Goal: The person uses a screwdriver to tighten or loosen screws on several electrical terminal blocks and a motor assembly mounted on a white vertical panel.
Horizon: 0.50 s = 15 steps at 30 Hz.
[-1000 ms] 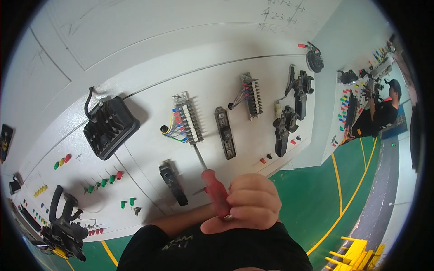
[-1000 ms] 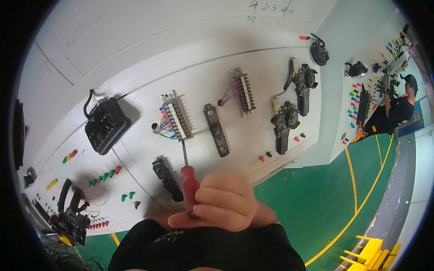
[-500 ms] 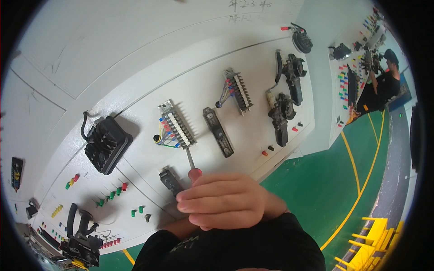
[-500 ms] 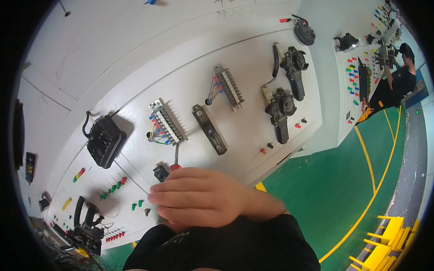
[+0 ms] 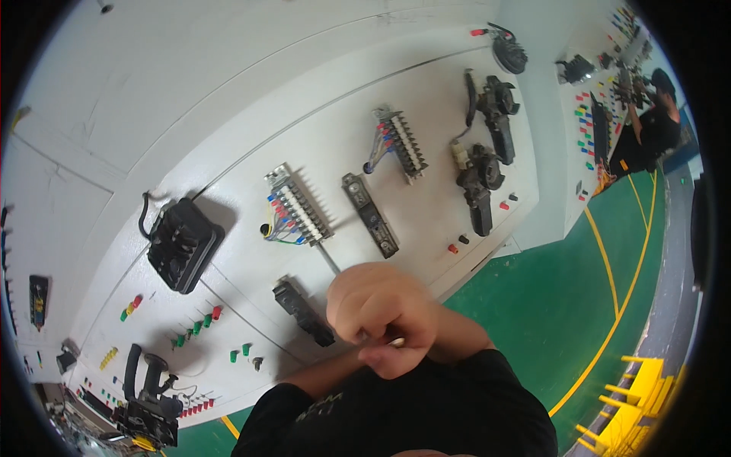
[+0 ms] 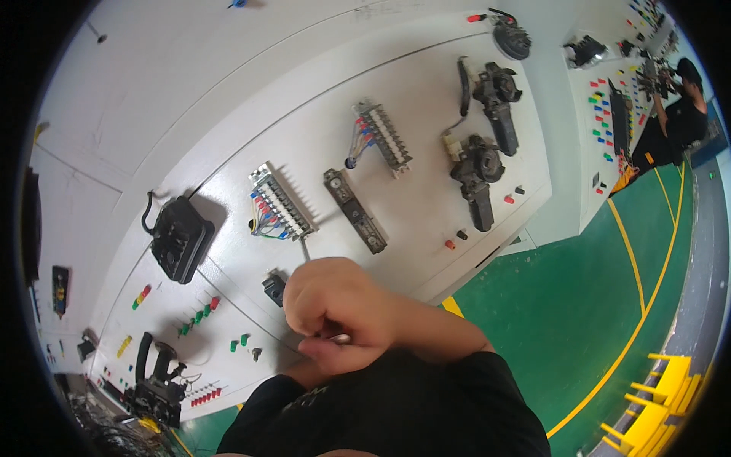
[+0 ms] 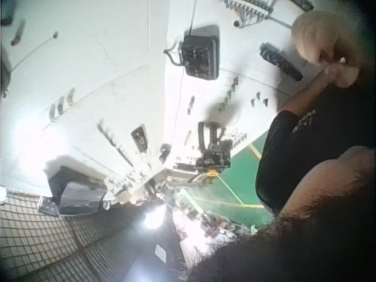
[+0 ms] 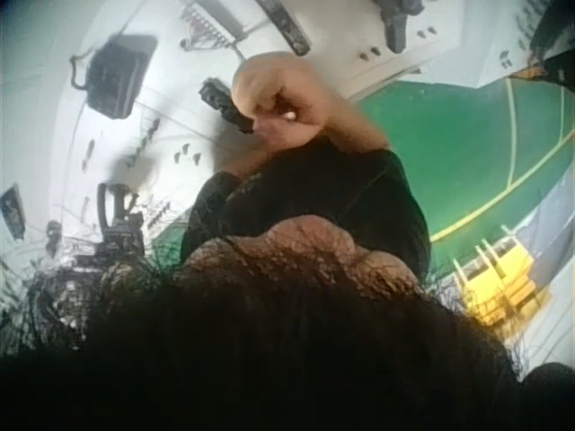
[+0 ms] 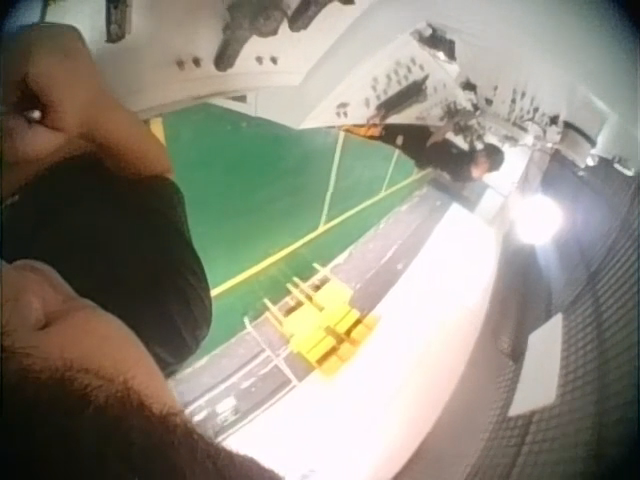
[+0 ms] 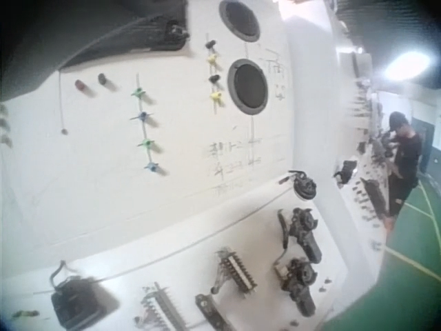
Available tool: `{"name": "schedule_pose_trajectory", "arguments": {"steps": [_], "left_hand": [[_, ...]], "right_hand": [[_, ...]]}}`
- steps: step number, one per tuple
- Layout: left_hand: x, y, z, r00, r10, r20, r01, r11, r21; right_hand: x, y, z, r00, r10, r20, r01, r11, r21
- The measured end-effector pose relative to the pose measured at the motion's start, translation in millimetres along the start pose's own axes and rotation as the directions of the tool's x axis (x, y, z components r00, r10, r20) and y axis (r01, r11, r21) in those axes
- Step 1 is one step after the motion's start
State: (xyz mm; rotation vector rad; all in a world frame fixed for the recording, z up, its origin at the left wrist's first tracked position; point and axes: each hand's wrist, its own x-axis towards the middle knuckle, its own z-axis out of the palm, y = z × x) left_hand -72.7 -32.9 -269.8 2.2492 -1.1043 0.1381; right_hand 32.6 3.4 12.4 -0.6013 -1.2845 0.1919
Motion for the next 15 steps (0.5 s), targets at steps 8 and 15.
{"name": "schedule_pose_trajectory", "arguments": {"steps": [8, 15], "left_hand": [[14, 2, -7, 1.0, 0.026, -0.012, -0.026, 0.999, 0.025], [13, 11, -27, 0.998, -0.026, 0.059, 0.016, 0.986, 0.164]], "right_hand": [[14, -72, -15, 0.832, 0.518, -0.197, -0.517, 0.598, -0.612], [13, -78, 5, 0.954, 0.226, -0.196, -0.253, 0.258, -0.933]]}}
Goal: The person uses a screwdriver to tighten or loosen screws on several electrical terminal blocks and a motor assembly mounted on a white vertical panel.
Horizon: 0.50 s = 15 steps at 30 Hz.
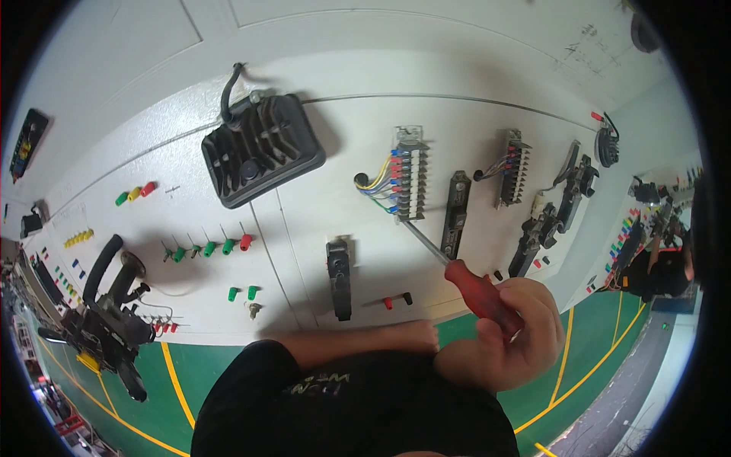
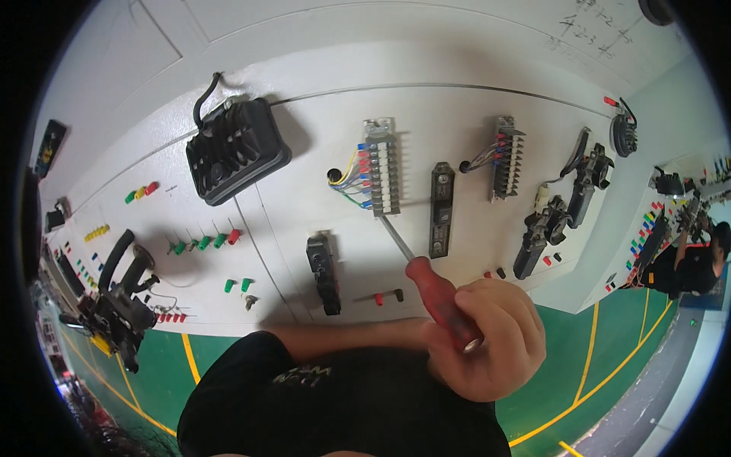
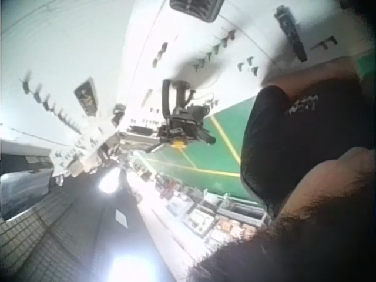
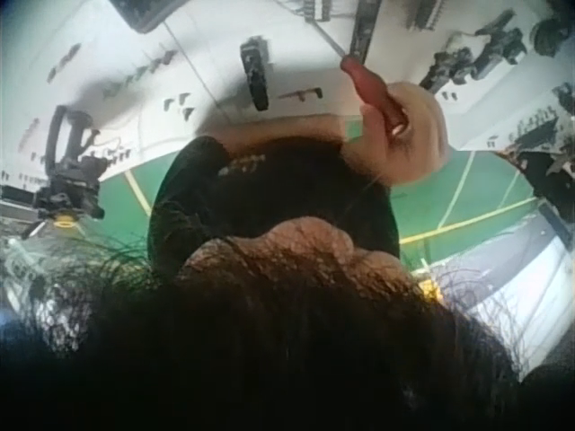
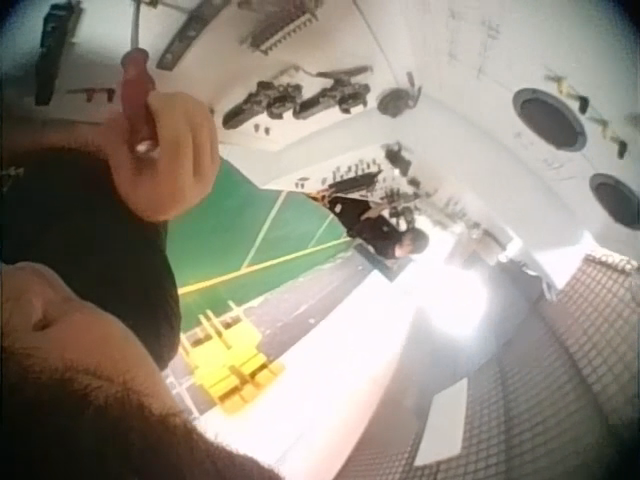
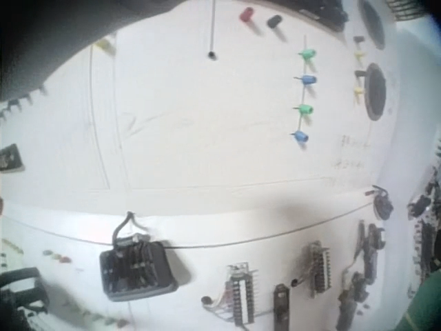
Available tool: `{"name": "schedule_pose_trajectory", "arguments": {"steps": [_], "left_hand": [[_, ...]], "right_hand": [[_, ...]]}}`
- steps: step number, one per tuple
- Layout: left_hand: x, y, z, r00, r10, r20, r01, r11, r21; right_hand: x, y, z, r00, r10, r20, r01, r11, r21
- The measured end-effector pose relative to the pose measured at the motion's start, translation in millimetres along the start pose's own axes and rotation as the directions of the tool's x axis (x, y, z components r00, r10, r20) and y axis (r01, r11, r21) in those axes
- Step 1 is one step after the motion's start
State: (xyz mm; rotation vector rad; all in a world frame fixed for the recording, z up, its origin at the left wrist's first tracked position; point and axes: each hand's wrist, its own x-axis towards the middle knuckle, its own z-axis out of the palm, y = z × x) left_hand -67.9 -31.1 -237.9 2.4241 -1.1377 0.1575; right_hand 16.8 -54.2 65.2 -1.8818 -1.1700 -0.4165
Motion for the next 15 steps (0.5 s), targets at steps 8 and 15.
{"name": "schedule_pose_trajectory", "arguments": {"steps": [8, 15], "left_hand": [[0, -2, 23, 0.992, -0.017, -0.128, 0.008, 0.997, -0.074], [1, -2, 25, 0.991, 0.021, -0.135, -0.03, 0.998, -0.064]], "right_hand": [[-3, 3, -1, 0.995, -0.104, 0.0, 0.104, 0.99, 0.101], [8, 5, 13, 0.874, -0.478, 0.086, 0.461, 0.872, 0.168]]}}
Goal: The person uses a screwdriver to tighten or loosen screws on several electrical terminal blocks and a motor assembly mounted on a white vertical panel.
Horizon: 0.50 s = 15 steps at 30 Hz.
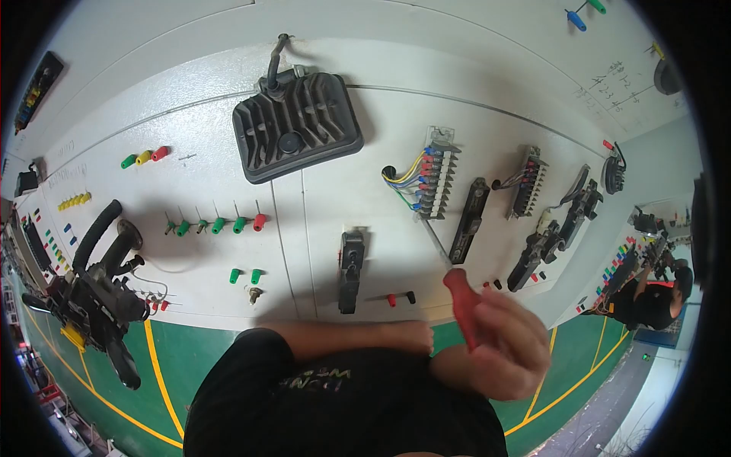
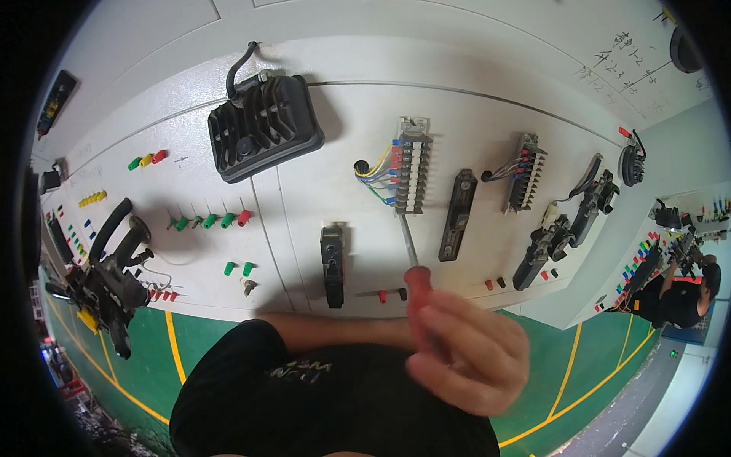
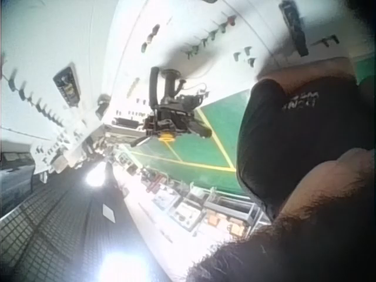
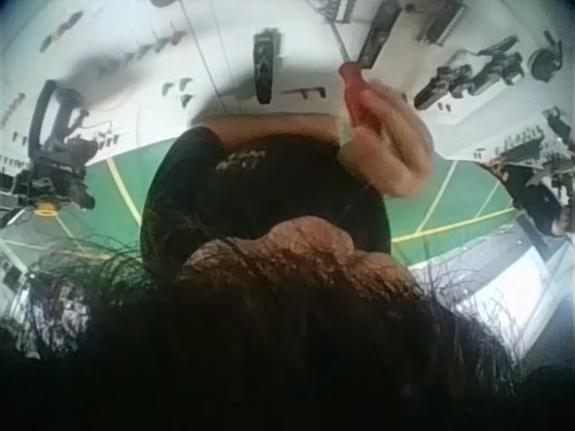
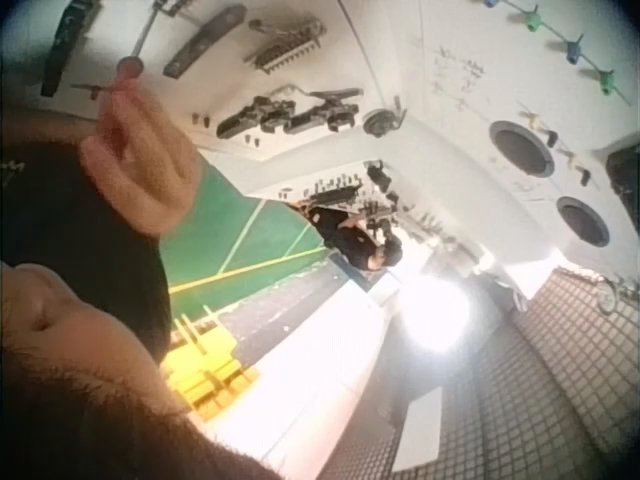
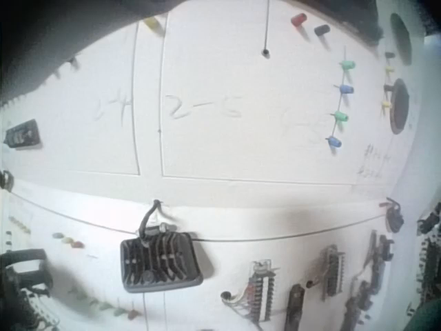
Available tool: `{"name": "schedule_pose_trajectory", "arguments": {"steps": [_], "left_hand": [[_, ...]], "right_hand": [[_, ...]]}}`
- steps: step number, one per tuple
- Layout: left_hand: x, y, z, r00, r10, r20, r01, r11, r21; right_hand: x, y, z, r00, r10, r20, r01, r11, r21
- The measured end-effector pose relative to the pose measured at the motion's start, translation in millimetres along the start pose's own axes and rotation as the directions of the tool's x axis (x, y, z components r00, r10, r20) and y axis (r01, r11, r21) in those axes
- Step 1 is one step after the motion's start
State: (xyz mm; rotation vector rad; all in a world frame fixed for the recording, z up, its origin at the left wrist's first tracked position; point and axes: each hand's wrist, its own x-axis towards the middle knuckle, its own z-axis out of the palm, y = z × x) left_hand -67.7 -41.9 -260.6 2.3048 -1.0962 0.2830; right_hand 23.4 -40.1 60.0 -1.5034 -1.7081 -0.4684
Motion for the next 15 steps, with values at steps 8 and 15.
{"name": "schedule_pose_trajectory", "arguments": {"steps": [8, 15], "left_hand": [[-2, -5, 60, 0.978, -0.107, -0.178, 0.083, 0.987, -0.136], [0, -4, 27, 0.992, -0.063, -0.106, 0.06, 0.998, -0.037]], "right_hand": [[-14, 24, 54, 0.864, 0.029, -0.503, 0.083, 0.976, 0.199], [-24, 19, 29, 0.955, 0.069, -0.29, -0.059, 0.997, 0.04]]}}
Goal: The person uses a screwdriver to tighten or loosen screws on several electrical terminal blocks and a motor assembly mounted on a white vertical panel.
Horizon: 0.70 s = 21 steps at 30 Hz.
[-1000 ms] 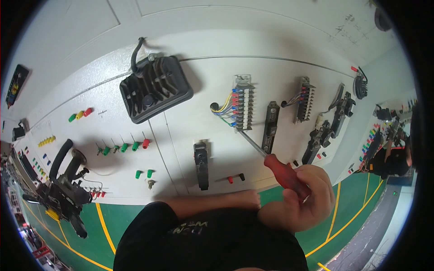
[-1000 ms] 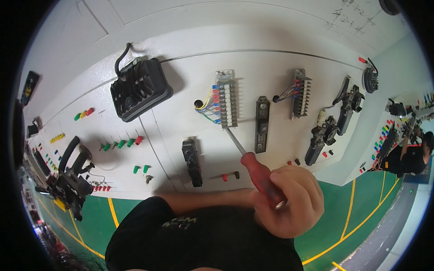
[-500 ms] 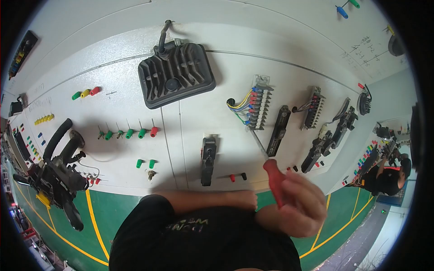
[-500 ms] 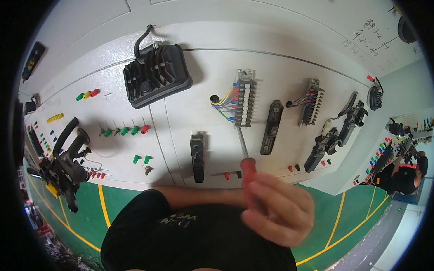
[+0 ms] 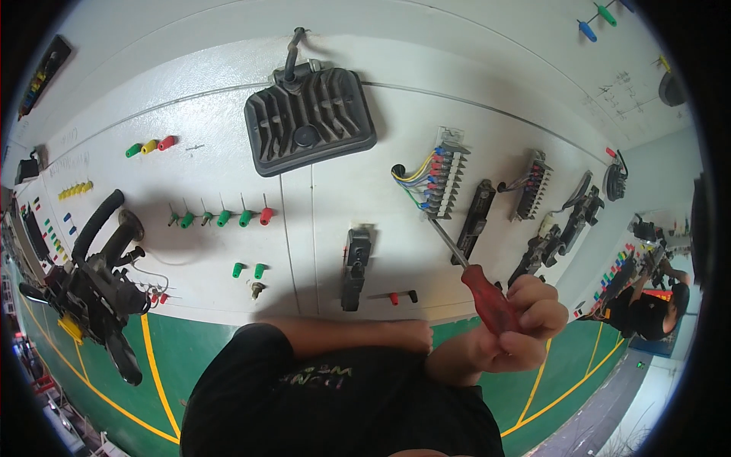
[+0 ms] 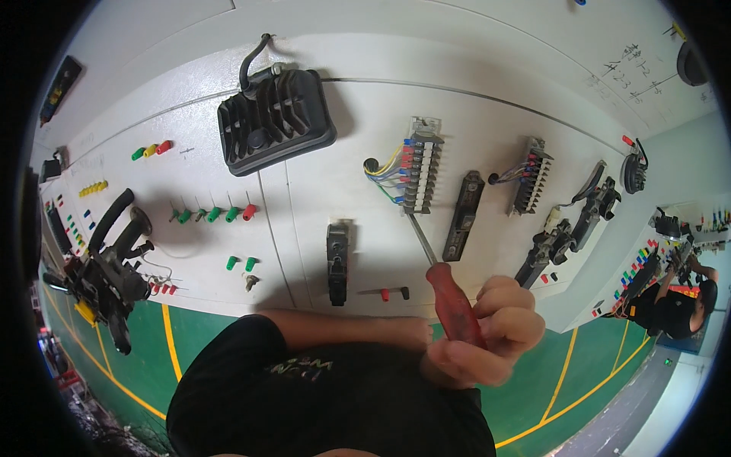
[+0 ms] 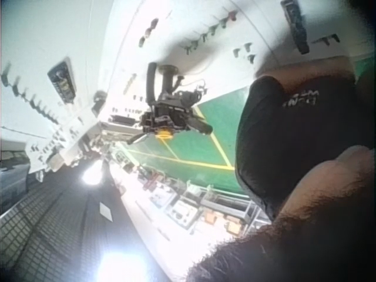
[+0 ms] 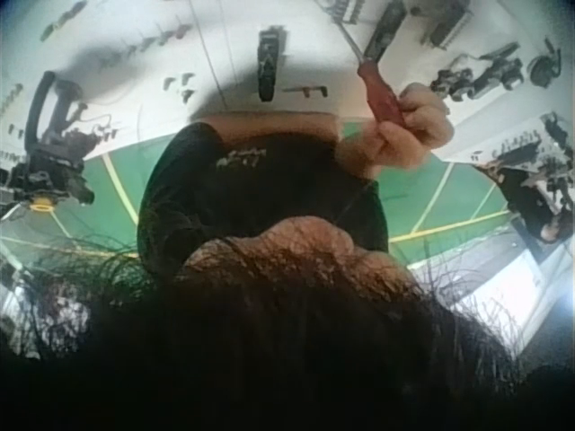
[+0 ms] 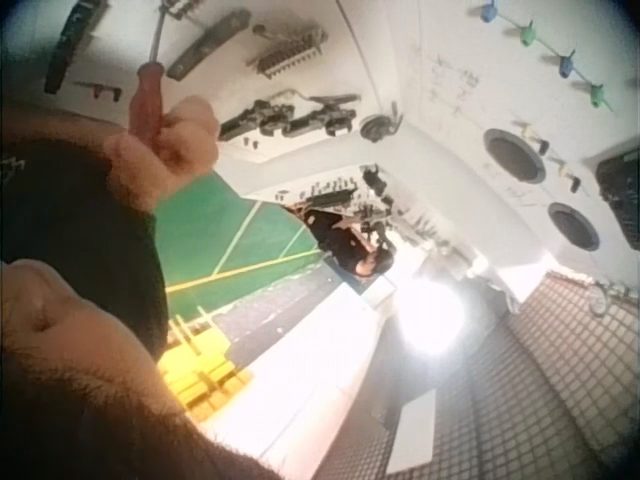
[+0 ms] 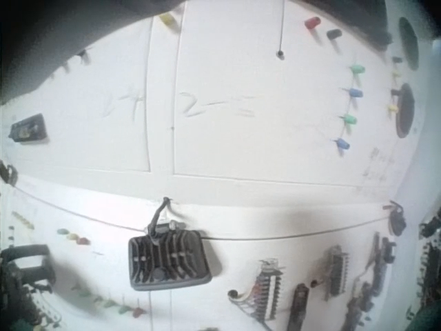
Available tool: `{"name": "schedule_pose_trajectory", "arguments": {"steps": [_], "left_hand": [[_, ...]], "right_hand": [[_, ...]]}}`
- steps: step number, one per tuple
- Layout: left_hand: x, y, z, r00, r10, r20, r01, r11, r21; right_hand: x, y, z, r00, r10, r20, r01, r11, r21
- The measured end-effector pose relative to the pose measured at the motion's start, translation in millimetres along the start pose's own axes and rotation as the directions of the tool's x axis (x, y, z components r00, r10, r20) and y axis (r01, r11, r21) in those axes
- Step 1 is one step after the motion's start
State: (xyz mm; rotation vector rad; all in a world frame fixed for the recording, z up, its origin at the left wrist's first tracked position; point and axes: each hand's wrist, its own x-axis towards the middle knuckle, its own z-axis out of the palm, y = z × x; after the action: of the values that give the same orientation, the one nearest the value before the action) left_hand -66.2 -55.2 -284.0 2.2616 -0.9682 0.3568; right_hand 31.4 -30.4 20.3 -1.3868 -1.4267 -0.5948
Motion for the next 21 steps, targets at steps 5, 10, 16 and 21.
{"name": "schedule_pose_trajectory", "arguments": {"steps": [5, 10, 16, 21], "left_hand": [[4, 5, -31, 0.988, 0.064, 0.144, -0.076, 0.993, 0.085], [4, 4, -31, 0.988, 0.071, 0.136, -0.08, 0.995, 0.065], [4, 3, -31, 0.993, 0.069, 0.096, -0.074, 0.996, 0.046], [6, 2, -29, 0.983, 0.06, 0.172, -0.067, 0.997, 0.031]], "right_hand": [[-1, -4, 15, 0.977, 0.041, -0.211, -0.022, 0.996, 0.09], [7, 0, 13, 0.979, -0.067, -0.193, 0.061, 0.997, -0.039], [-5, 4, 6, 0.973, -0.142, -0.181, 0.125, 0.987, -0.105], [-11, 2, 4, 0.988, -0.105, -0.112, 0.08, 0.975, -0.206]]}}
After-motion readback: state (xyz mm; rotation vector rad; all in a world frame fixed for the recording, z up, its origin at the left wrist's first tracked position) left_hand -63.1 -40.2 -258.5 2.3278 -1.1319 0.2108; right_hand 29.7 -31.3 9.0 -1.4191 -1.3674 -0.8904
